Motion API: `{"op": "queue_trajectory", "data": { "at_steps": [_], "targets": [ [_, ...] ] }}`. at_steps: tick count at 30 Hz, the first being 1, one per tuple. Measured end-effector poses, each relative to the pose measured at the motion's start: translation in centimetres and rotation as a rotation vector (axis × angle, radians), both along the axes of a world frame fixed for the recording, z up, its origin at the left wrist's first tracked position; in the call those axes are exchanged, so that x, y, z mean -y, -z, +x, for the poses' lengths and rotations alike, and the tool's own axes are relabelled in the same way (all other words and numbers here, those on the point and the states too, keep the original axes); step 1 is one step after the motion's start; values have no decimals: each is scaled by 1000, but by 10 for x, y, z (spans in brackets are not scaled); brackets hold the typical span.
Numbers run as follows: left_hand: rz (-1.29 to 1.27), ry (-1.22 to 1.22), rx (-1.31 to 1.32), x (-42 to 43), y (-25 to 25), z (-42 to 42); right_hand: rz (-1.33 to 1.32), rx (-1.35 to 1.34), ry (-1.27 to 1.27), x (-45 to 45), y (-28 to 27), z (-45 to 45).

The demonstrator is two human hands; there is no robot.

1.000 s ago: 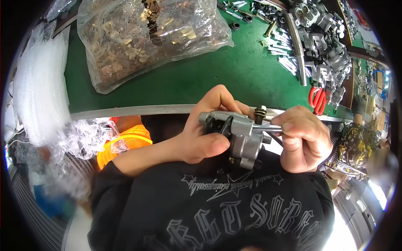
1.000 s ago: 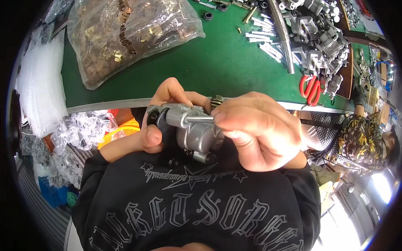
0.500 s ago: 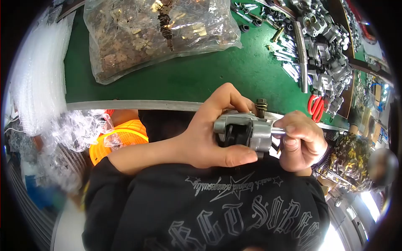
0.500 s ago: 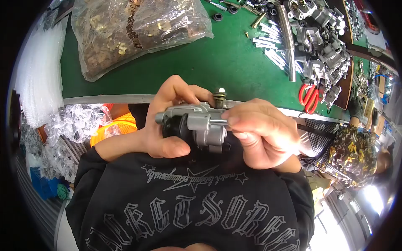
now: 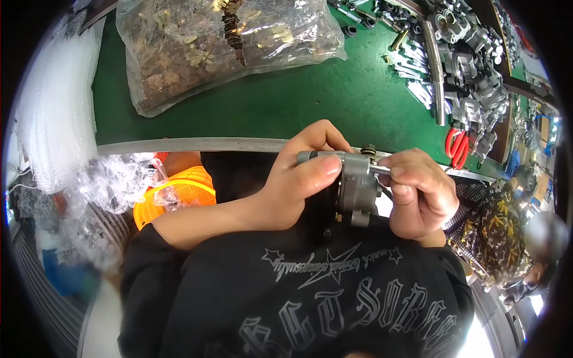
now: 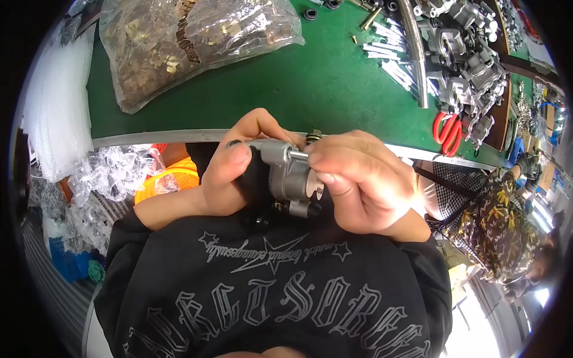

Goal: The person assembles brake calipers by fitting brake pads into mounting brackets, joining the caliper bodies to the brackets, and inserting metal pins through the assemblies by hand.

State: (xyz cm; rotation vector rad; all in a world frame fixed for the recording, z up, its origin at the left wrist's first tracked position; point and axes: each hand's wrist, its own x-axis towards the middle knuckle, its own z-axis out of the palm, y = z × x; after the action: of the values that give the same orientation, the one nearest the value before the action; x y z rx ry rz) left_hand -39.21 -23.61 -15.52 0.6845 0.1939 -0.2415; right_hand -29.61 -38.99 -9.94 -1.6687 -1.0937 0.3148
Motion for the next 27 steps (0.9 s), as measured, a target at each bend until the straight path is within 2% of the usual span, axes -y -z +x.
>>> {"op": "queue_trajectory", "data": {
  "at_steps": [4, 7, 9, 12, 20, 23, 27],
  "targets": [
    [71, 12, -65, 1, -3, 4, -4, -37, 24, 0, 8, 0],
    [-54, 93, -60, 0, 1, 5, 11, -104, 52, 3, 10, 0],
    [-220, 62, 0, 8, 1, 1, 36, -184, 77, 6, 10, -2],
    [-231, 60, 49, 9, 2, 0, 70, -228, 102, 9, 13, -3],
    [63, -48, 39, 11, 8, -1, 88, -104, 54, 11, 13, 1],
    [150, 13, -41, 10, 2, 3, 88, -66, 34, 10, 15, 2],
    [59, -31, -10, 15, -2, 5, 59, -11, 33, 13, 14, 3]
  ]
}}
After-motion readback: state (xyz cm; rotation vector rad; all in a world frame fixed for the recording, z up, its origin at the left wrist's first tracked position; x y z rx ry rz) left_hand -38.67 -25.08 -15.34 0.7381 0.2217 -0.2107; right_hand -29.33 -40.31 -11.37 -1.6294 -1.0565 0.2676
